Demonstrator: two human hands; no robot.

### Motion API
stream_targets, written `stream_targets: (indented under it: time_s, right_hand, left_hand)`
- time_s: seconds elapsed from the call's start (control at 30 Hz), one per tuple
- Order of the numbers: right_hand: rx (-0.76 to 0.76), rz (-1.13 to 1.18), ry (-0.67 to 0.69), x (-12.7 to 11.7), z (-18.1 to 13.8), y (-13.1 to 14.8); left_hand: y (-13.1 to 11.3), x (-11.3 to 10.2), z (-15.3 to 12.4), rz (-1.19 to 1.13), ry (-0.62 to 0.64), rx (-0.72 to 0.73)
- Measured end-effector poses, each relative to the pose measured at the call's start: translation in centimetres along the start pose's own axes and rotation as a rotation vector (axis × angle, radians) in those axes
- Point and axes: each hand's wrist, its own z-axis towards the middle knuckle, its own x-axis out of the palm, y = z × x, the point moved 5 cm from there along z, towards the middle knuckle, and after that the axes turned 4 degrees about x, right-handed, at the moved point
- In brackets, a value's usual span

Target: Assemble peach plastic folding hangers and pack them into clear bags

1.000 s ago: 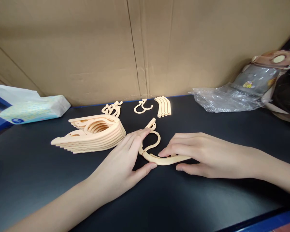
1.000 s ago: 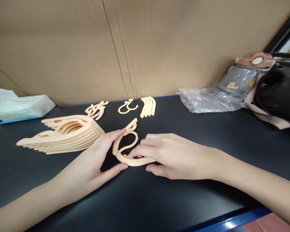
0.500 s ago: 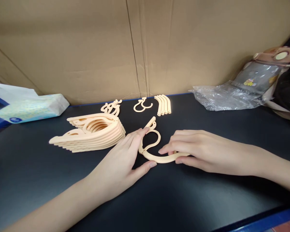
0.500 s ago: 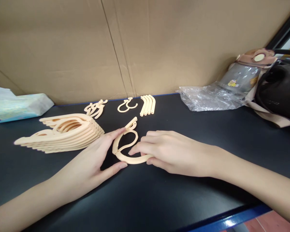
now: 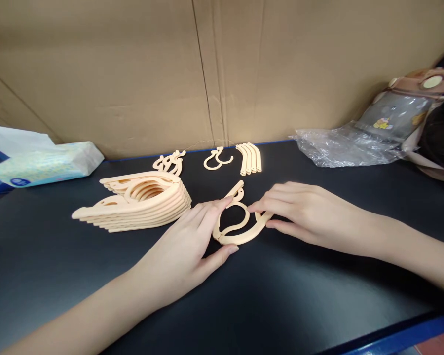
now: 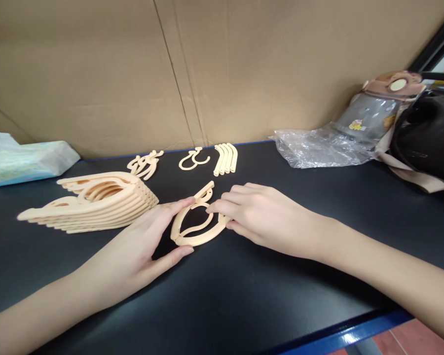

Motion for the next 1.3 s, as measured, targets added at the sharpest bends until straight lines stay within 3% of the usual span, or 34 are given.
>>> stream_targets:
  time_s: [0.33, 0.5, 0.8, 1.0, 1.17, 1.3]
  right_hand:
    - [0.004, 0.030, 0.019, 0.0, 0.1, 0.0]
    - [0.005, 0.061, 0.017, 0.2, 0.2, -0.2]
    - [0.096, -0.127, -0.085, -0.1, 0.2, -1.0]
    - [0.076, -0.004, -0.081, -0.3, 0.1, -0.2]
    - [0.144, 0.127, -0.012, -0.1, 0.1, -0.3]
    - [0.058, 0.270, 0.078, 0.4, 0.1, 0.4]
  left_hand:
    - [-0.4, -0.1, -0.1, -0.021, 0.002, 0.047]
    - [-0.9, -0.3, -0.1, -0.076, 0.049, 0.142]
    - [-0.6, -0.1, 0.2, 0.004, -0.032, 0.104]
    - [-0.1, 0.0, 0.1, -0.001, -0.037, 0.066]
    - [0.2, 0.1, 0.1, -0.015, -0.033, 0.043]
    - [0.1, 0.1, 0.2, -0.031, -0.034, 0.053]
